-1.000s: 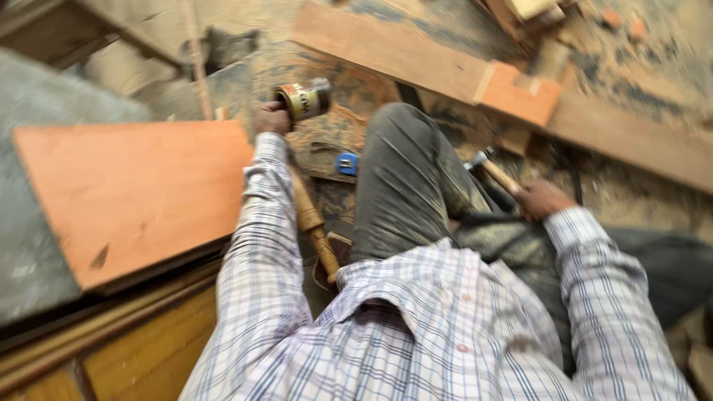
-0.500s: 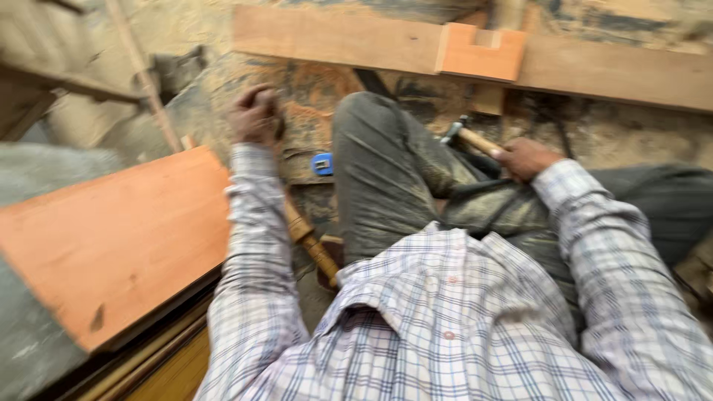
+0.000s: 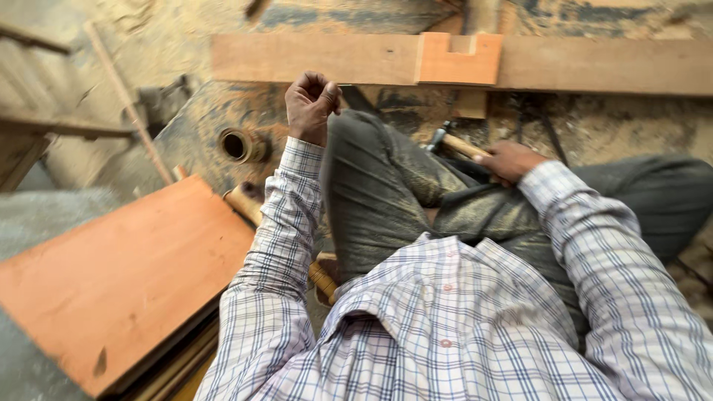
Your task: The person sits on the workshop floor assembling a long wooden frame with notched joints. He fits small wooden blocks into the notches of the planks and hammers them in with a mallet, working along the rail. Midway he pauses to handle and count paper money, then resumes hammering the joints and finally lifts the assembled rail.
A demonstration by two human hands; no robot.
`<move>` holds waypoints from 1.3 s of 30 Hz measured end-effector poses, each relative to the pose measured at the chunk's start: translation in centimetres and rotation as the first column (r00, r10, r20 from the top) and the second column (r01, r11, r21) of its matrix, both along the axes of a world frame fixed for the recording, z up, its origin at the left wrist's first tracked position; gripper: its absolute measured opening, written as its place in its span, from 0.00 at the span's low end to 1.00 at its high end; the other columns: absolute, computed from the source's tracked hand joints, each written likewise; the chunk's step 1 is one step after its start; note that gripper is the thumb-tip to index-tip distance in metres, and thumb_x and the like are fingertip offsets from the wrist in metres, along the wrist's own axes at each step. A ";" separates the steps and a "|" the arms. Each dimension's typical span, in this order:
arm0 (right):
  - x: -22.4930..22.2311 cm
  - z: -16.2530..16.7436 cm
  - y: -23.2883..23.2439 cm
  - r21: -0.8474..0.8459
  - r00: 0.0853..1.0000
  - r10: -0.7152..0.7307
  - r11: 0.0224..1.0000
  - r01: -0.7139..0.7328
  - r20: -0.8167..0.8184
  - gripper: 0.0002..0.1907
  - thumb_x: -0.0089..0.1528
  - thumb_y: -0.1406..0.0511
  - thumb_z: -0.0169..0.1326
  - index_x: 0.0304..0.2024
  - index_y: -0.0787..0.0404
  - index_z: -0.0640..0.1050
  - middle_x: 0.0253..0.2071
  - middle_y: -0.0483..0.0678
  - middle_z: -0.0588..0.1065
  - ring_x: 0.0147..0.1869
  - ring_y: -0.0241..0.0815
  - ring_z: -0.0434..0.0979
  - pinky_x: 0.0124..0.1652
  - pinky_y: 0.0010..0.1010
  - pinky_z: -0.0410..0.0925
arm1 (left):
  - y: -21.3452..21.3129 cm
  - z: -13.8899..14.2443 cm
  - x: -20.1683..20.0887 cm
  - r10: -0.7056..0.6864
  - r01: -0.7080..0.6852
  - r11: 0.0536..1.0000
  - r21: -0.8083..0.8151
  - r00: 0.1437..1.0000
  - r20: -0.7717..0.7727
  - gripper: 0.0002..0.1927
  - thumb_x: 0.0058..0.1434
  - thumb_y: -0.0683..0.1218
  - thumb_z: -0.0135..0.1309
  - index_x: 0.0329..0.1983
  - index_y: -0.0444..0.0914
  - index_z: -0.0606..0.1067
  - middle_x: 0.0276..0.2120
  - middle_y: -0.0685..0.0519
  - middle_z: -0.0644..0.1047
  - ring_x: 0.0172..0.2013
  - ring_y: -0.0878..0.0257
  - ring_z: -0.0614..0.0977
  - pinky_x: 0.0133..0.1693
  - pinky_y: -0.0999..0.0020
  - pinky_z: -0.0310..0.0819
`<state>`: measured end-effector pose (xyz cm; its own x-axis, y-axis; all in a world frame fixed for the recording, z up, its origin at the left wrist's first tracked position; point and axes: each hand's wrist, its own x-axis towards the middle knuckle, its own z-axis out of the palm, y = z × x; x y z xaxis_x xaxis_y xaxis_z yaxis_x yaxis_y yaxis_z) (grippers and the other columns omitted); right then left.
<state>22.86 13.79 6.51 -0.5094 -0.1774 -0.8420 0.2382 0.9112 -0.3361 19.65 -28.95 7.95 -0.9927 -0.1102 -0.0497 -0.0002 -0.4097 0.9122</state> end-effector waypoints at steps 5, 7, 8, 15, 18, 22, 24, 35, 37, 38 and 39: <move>-0.4 1.3 -1.6 -0.018 0.993 -0.105 0.994 0.106 0.062 0.26 0.67 0.49 0.52 0.44 0.67 0.77 0.23 0.50 0.73 0.21 0.43 0.72 0.23 0.37 0.67 | 6.5 -1.9 -5.2 -0.154 0.156 0.988 -0.008 0.980 0.125 0.09 0.64 0.33 0.62 0.33 0.32 0.73 0.30 0.45 0.81 0.28 0.60 0.83 0.30 0.64 0.84; -0.4 2.3 -2.1 -0.025 0.988 -0.135 0.990 0.137 0.069 0.25 0.68 0.49 0.52 0.44 0.67 0.78 0.21 0.49 0.71 0.19 0.41 0.68 0.22 0.36 0.65 | 9.3 -2.4 -7.9 -0.168 0.178 0.982 -0.056 0.975 0.148 0.09 0.60 0.32 0.62 0.38 0.35 0.73 0.29 0.46 0.79 0.28 0.60 0.83 0.30 0.63 0.85; -0.2 2.7 -2.2 -0.034 0.981 -0.179 0.983 0.182 0.077 0.24 0.68 0.50 0.51 0.44 0.66 0.78 0.21 0.47 0.70 0.18 0.40 0.66 0.21 0.35 0.64 | 10.8 -2.6 -9.3 -0.144 0.167 0.974 -0.150 0.978 0.153 0.14 0.57 0.32 0.60 0.43 0.37 0.74 0.29 0.48 0.79 0.27 0.61 0.82 0.29 0.63 0.85; 1.8 5.0 -2.3 -0.428 0.881 -0.460 0.822 0.375 -0.111 0.19 0.69 0.56 0.52 0.37 0.67 0.71 0.20 0.43 0.70 0.17 0.34 0.70 0.17 0.30 0.68 | 14.7 -5.5 -14.0 -0.225 0.277 0.858 -0.433 0.960 0.168 0.08 0.63 0.35 0.55 0.39 0.40 0.81 0.38 0.53 0.84 0.39 0.65 0.88 0.46 0.69 0.82; 0.9 5.6 -2.8 -0.536 0.763 -0.643 0.625 0.568 0.059 0.11 0.63 0.61 0.53 0.45 0.55 0.69 0.19 0.42 0.70 0.16 0.33 0.71 0.16 0.29 0.71 | 14.7 -6.8 -14.3 -0.201 0.220 0.861 -0.459 0.975 0.092 0.08 0.62 0.37 0.59 0.40 0.41 0.84 0.39 0.53 0.86 0.39 0.64 0.86 0.46 0.68 0.86; -1.4 6.7 -4.1 -0.592 0.751 -0.618 0.702 0.395 -0.231 0.14 0.69 0.59 0.52 0.43 0.62 0.66 0.20 0.43 0.67 0.16 0.33 0.67 0.15 0.28 0.66 | 14.9 -8.0 -14.8 -0.267 0.184 0.792 -0.582 0.962 -0.059 0.06 0.60 0.37 0.60 0.37 0.40 0.83 0.41 0.55 0.82 0.40 0.63 0.85 0.47 0.67 0.82; -2.2 6.9 -4.7 -0.673 0.707 -0.606 0.696 0.250 -0.364 0.16 0.71 0.57 0.52 0.43 0.63 0.64 0.21 0.41 0.67 0.17 0.32 0.69 0.17 0.26 0.67 | 15.0 -8.5 -15.0 -0.254 0.151 0.685 -0.712 0.966 -0.039 0.06 0.61 0.38 0.61 0.36 0.41 0.85 0.39 0.55 0.83 0.40 0.62 0.82 0.45 0.68 0.83; -4.6 4.1 -7.8 -0.390 0.538 -0.335 0.921 0.012 -0.773 0.26 0.77 0.47 0.42 0.37 0.60 0.69 0.20 0.45 0.63 0.21 0.38 0.64 0.24 0.37 0.60 | 15.3 -9.2 -14.5 -0.190 0.106 0.683 -0.723 0.981 -0.035 0.05 0.55 0.36 0.63 0.33 0.40 0.84 0.41 0.52 0.78 0.45 0.59 0.79 0.48 0.63 0.79; -4.5 3.9 -8.0 -0.356 0.577 -0.314 0.933 0.043 -0.754 0.26 0.76 0.47 0.42 0.34 0.60 0.68 0.19 0.47 0.64 0.19 0.41 0.64 0.22 0.38 0.59 | 15.3 -9.3 -14.5 -0.180 0.080 0.663 -0.744 0.982 -0.055 0.06 0.53 0.36 0.64 0.31 0.40 0.85 0.40 0.52 0.78 0.44 0.58 0.78 0.48 0.62 0.77; -4.4 3.9 -8.1 -0.366 0.590 -0.342 0.927 0.084 -0.731 0.25 0.75 0.48 0.42 0.34 0.60 0.69 0.18 0.47 0.64 0.18 0.42 0.65 0.21 0.38 0.60 | 15.3 -9.3 -14.5 -0.204 0.114 0.648 -0.753 0.979 -0.027 0.05 0.55 0.37 0.64 0.32 0.41 0.85 0.37 0.54 0.80 0.42 0.59 0.78 0.47 0.63 0.78; -4.2 4.0 -8.2 -0.371 0.609 -0.368 0.920 0.127 -0.703 0.24 0.73 0.48 0.41 0.34 0.60 0.69 0.17 0.47 0.65 0.17 0.43 0.66 0.19 0.38 0.61 | 15.3 -9.4 -14.5 -0.226 0.154 0.634 -0.758 0.974 0.009 0.06 0.57 0.37 0.63 0.32 0.42 0.85 0.34 0.55 0.81 0.40 0.60 0.78 0.46 0.64 0.79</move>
<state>18.61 5.57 10.50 -0.9920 -0.0912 -0.0869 -0.0026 0.7045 -0.7097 5.19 -13.68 -1.43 -0.9922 0.1173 0.0420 0.0874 0.4148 0.9057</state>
